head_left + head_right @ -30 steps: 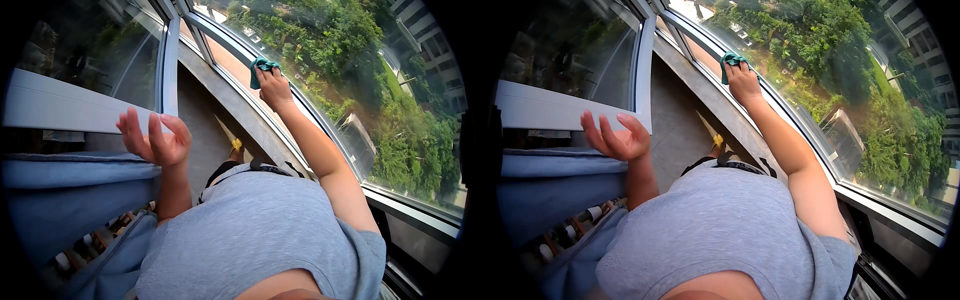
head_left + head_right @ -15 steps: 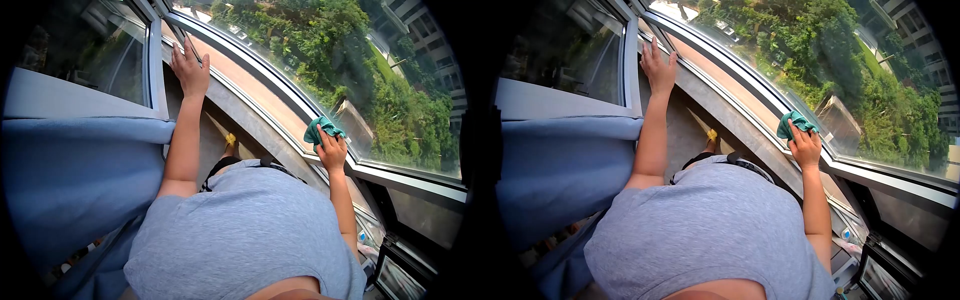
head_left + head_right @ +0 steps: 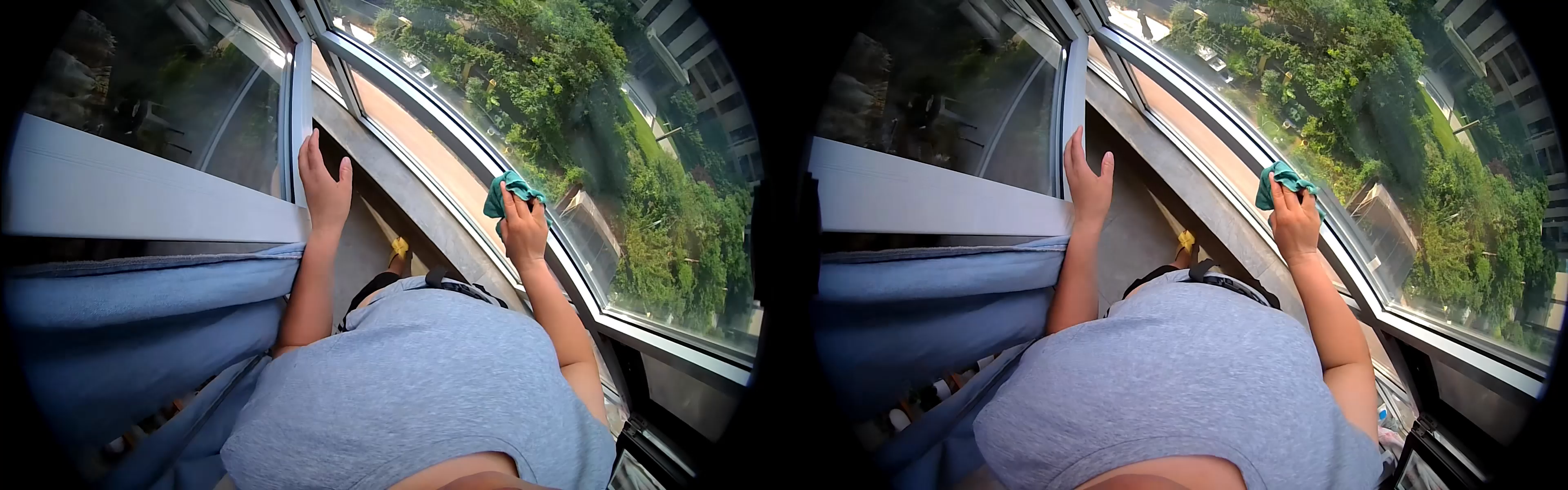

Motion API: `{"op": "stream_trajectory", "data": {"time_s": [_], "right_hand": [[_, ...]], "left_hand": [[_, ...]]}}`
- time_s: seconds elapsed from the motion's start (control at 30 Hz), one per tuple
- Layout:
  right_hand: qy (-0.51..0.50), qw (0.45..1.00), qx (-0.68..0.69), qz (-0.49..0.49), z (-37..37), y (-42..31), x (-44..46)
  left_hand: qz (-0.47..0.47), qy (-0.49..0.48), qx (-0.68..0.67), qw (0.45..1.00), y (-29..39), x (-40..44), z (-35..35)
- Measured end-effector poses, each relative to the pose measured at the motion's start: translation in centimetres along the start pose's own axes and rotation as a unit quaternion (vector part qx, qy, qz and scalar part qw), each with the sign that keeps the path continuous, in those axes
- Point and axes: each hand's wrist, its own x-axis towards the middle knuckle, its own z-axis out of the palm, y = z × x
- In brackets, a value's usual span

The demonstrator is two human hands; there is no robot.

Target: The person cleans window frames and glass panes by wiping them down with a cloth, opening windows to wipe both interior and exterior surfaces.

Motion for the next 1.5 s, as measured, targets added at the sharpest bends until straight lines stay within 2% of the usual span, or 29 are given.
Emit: {"op": "stream_trajectory", "data": {"time_s": [0.17, 0.23, 0.33, 0.37, 0.53, 0.6, 0.77, 0.93, 1.13, 1.2, 1.5], "right_hand": [[0.035, 0.996, -0.046, -0.072, 8.5, -6.3, 14.0], [0.046, 0.995, -0.010, -0.086, 9.6, -9.2, 19.3], [0.009, 0.994, -0.018, -0.110, 12.7, -12.6, 26.4], [0.033, 0.992, -0.017, -0.119, 13.8, -13.5, 28.2], [-0.052, 0.987, 0.092, -0.117, 15.8, -16.3, 35.1], [-0.027, 0.989, 0.090, -0.115, 16.2, -16.5, 35.2], [0.067, 0.988, 0.091, -0.104, 19.4, -14.1, 31.2], [0.097, 0.986, 0.106, -0.089, 15.3, -9.8, 22.8], [0.138, 0.983, 0.097, -0.070, 11.4, -4.4, 12.5], [0.159, 0.981, 0.092, -0.054, 10.5, -2.8, 9.1], [0.116, 0.986, 0.118, 0.002, 2.3, 3.5, -5.3]], "left_hand": [[-0.011, -0.048, 0.011, 0.999, -0.4, -2.0, -1.2], [-0.025, -0.059, 0.007, 0.998, 0.0, -2.4, -2.2], [-0.019, -0.073, -0.022, 0.997, -0.4, -2.9, -3.5], [-0.015, -0.076, -0.021, 0.997, -0.4, -3.2, -3.9], [-0.007, -0.102, -0.065, 0.993, -0.1, -4.0, -4.5], [-0.006, -0.117, -0.072, 0.991, -0.6, -4.0, -4.2], [0.013, -0.151, -0.043, 0.987, -0.2, -4.4, -4.3], [0.044, -0.160, -0.039, 0.985, 0.6, -5.4, -3.5], [0.168, -0.145, 0.013, 0.975, 4.4, -6.1, -4.2], [0.158, -0.152, 0.010, 0.976, 5.9, -6.7, -4.5], [0.198, -0.135, 0.025, 0.970, 9.7, -11.3, -5.4]]}}
